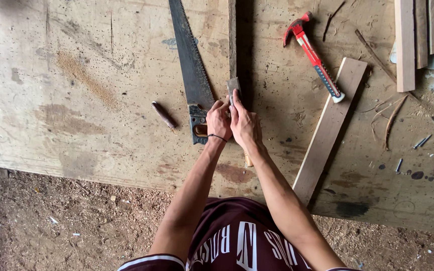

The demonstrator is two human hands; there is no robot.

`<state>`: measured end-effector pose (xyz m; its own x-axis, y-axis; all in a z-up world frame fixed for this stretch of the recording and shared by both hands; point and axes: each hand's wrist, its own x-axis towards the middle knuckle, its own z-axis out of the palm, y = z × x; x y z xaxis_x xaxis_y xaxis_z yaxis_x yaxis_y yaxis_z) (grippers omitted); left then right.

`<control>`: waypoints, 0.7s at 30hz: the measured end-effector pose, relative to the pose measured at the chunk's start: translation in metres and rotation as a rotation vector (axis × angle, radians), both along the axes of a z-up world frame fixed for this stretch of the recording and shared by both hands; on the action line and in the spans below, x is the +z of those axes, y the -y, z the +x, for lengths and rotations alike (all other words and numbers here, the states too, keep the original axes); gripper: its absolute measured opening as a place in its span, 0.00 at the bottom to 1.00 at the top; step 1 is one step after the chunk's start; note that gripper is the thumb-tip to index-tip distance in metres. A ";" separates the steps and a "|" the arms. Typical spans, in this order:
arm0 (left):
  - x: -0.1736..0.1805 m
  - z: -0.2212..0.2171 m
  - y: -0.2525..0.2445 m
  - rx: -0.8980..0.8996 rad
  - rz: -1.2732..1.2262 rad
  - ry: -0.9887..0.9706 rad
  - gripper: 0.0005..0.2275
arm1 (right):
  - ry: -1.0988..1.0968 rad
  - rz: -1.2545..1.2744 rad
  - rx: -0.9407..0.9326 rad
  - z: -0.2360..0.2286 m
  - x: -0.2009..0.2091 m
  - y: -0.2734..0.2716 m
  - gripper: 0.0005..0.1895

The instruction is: The person saws a wooden plank clamped to a workbench, then uses a chisel to carve and smooth the plank's edges. The person repeatedly checks the fit of the carved piece against another plank.

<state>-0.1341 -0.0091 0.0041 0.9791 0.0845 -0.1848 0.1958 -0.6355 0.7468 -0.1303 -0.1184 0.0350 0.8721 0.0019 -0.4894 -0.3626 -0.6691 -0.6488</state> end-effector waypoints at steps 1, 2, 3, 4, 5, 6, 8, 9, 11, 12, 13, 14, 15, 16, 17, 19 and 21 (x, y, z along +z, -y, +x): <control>-0.004 0.002 -0.001 -0.005 0.008 0.000 0.11 | 0.005 0.011 -0.016 0.006 -0.002 -0.003 0.28; -0.009 0.003 -0.002 -0.011 0.015 -0.002 0.07 | 0.008 0.022 -0.032 0.013 -0.006 -0.007 0.28; -0.012 0.003 -0.003 -0.017 0.023 -0.003 0.06 | 0.011 0.034 -0.048 0.017 -0.009 -0.009 0.27; -0.014 0.002 -0.003 -0.008 0.006 0.000 0.07 | 0.038 0.033 -0.040 0.017 -0.012 -0.009 0.27; -0.014 0.002 -0.003 0.000 -0.011 0.003 0.07 | 0.064 0.032 -0.031 0.018 -0.014 -0.008 0.27; -0.013 0.000 -0.003 0.012 -0.025 0.006 0.07 | 0.091 0.034 -0.020 0.016 -0.017 -0.007 0.26; -0.012 0.002 0.003 0.048 -0.072 -0.063 0.07 | 0.068 0.003 -0.061 0.007 -0.019 -0.006 0.27; -0.012 0.005 0.007 0.063 -0.097 -0.094 0.07 | 0.060 -0.014 -0.083 0.007 -0.019 -0.006 0.27; -0.010 0.002 0.013 0.041 -0.064 -0.053 0.07 | -0.025 -0.029 -0.097 0.009 -0.021 -0.001 0.27; -0.009 0.001 0.017 0.028 -0.052 -0.033 0.07 | -0.067 -0.041 -0.107 0.010 -0.023 0.004 0.27; -0.009 0.000 0.020 0.025 -0.044 -0.031 0.07 | 0.042 -0.009 -0.097 0.010 -0.025 0.007 0.27; -0.008 -0.001 0.021 0.022 -0.032 -0.028 0.07 | 0.151 0.028 -0.085 0.010 -0.027 0.008 0.27; -0.008 -0.001 0.021 0.019 -0.021 -0.024 0.07 | 0.260 0.064 -0.073 0.010 -0.028 0.009 0.27; -0.008 -0.003 0.021 0.020 -0.036 0.012 0.07 | 0.221 0.110 -0.080 0.008 -0.028 0.010 0.29; -0.007 -0.004 0.020 0.022 -0.051 0.048 0.07 | 0.183 0.156 -0.087 0.006 -0.028 0.010 0.31; -0.006 -0.004 0.022 0.032 -0.086 0.085 0.09 | 0.147 0.169 -0.085 0.003 -0.026 0.013 0.32; -0.004 -0.007 0.025 0.063 -0.117 0.074 0.15 | 0.139 0.111 -0.058 -0.001 -0.024 0.017 0.32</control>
